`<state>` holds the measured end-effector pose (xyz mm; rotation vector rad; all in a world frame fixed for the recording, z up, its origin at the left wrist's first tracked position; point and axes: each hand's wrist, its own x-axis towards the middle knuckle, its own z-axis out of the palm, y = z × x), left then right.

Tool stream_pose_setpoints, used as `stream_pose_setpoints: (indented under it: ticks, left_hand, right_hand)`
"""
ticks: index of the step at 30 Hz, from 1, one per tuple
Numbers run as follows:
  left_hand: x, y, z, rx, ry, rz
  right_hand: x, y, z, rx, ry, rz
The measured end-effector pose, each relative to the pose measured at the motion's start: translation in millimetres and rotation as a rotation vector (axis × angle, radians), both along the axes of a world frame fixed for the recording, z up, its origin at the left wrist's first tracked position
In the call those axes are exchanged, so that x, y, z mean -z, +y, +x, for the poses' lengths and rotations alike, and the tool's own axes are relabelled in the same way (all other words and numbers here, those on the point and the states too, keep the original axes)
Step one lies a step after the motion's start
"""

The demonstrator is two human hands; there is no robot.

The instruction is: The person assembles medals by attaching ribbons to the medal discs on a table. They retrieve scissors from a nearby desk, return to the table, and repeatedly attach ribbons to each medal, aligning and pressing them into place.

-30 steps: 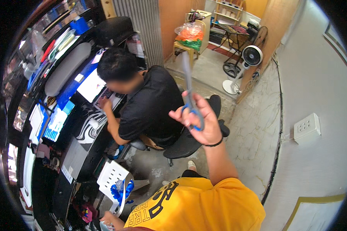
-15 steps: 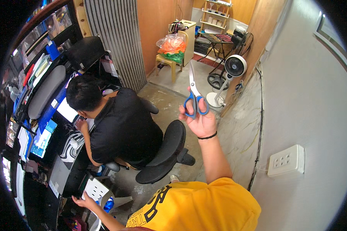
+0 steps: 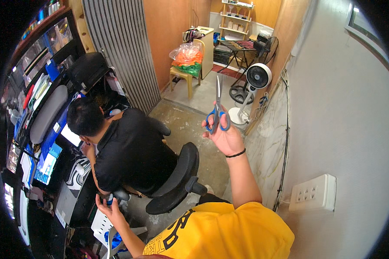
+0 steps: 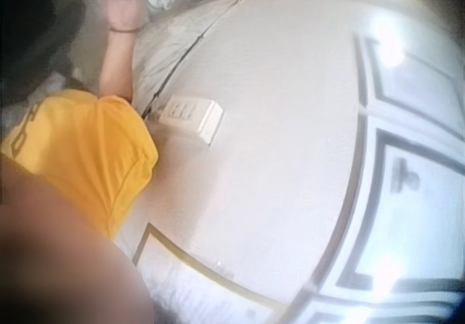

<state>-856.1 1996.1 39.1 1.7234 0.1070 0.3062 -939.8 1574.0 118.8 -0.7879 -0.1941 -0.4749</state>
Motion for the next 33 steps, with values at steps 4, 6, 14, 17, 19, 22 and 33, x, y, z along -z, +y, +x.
stream_pose_setpoints:
  ticks: [4, 6, 14, 17, 19, 22, 33]
  left_hand:
    - [5.4, -31.6, -7.7, 0.043, -0.005, 0.033]
    - [9.4, -53.0, -10.3, 0.065, 0.002, 0.031]
    - [3.4, -150.4, -7.5, -0.020, 0.030, 0.156]
    - [-2.1, -175.7, -2.6, -0.033, 0.032, 0.248]
    - [-4.3, -187.1, -2.1, -0.013, 0.020, 0.266]
    - [-2.8, -203.0, -0.3, -0.069, 0.054, 0.257]
    - [-34.5, -257.5, 9.0, -0.334, 0.054, 0.106]
  right_hand:
    - [13.0, -27.2, 30.2, -0.072, 0.004, -0.035]
    - [20.2, -43.1, 46.1, -0.106, 0.014, -0.020]
    - [40.7, -128.2, 107.0, -0.222, 0.007, 0.027]
    - [52.2, -158.8, 122.7, -0.234, 0.010, 0.046]
    - [61.6, -177.5, 131.8, -0.237, 0.024, 0.065]
    - [75.5, -205.0, 147.0, -0.257, 0.040, 0.107]
    - [74.9, -383.0, 193.1, -0.252, 0.092, 0.079]
